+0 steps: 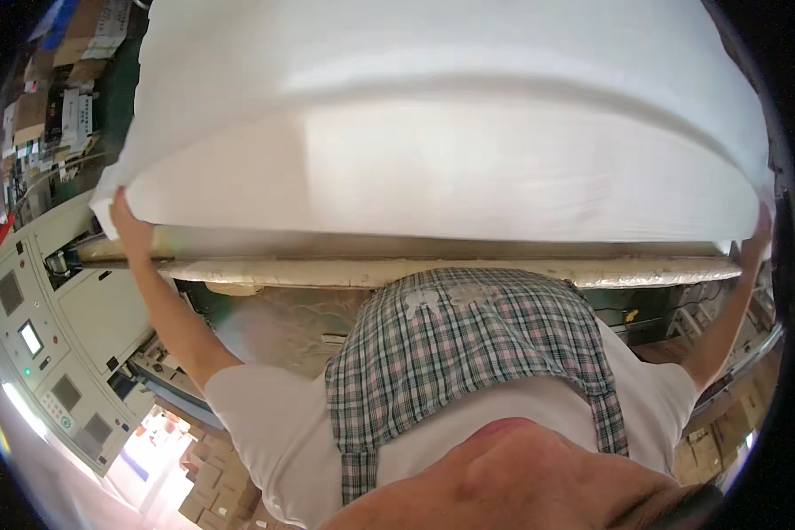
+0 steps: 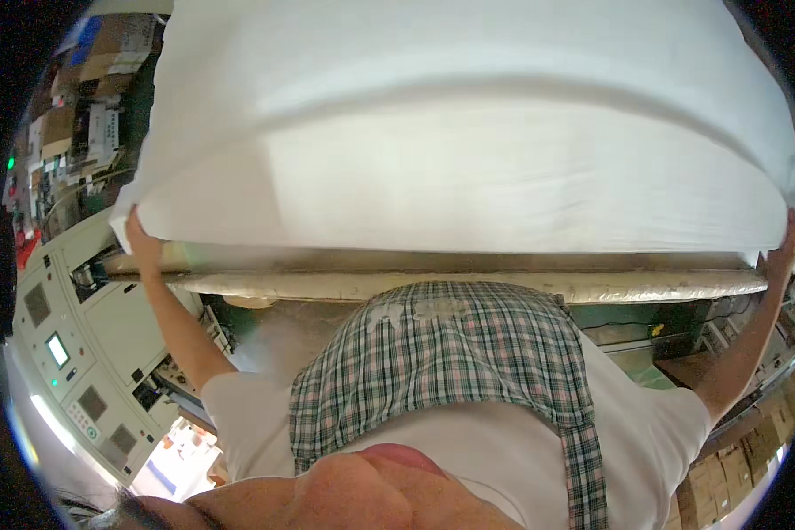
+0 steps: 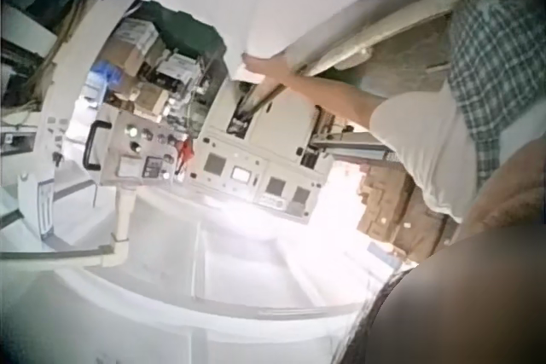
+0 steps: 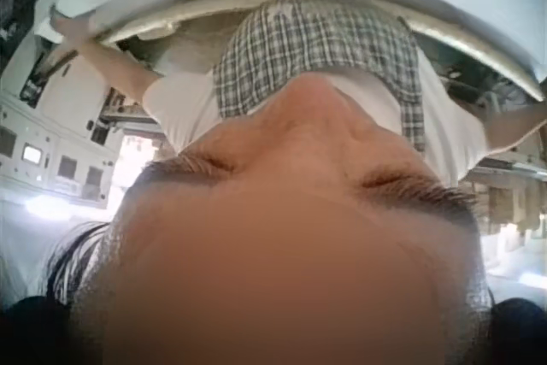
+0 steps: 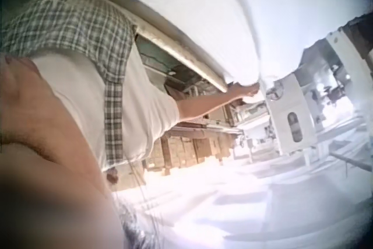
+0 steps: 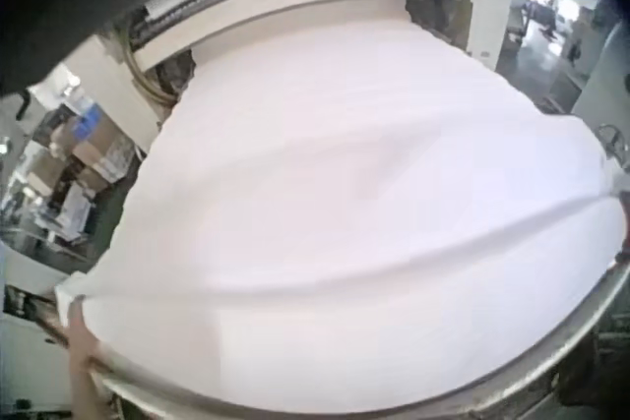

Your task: Operating an industrial machine to process large sheets of white material, including feeding the sheets into the machine and using a touchscreen control panel.

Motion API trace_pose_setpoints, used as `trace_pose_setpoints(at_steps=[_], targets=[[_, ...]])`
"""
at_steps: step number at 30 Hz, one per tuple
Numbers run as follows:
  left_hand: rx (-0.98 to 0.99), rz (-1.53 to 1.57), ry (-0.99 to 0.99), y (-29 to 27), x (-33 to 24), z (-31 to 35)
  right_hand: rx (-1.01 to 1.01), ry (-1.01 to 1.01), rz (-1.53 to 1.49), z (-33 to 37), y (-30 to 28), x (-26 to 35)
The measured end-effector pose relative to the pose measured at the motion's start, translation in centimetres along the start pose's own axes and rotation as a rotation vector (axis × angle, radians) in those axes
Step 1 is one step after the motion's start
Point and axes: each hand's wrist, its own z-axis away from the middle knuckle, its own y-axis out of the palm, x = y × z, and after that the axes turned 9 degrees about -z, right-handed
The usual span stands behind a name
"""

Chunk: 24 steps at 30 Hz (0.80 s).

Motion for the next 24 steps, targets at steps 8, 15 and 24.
trace_pose_setpoints(at_steps=[8, 15, 24], targets=[[0.322, -0.164, -0.041, 3.8, -0.9, 10.9, 0.111, 0.187, -0.150, 6.2, 7.8, 10.9], [0.414, -0.136, -0.027, 3.6, -0.6, 11.4, 0.454, 0.310, -0.095, 3.1, 5.8, 12.5], [1.233, -0.194, -0.040, 6.5, 0.3, -3.9, 1.028, 0.322, -0.127, -2.5, 10.9, -1.6]])
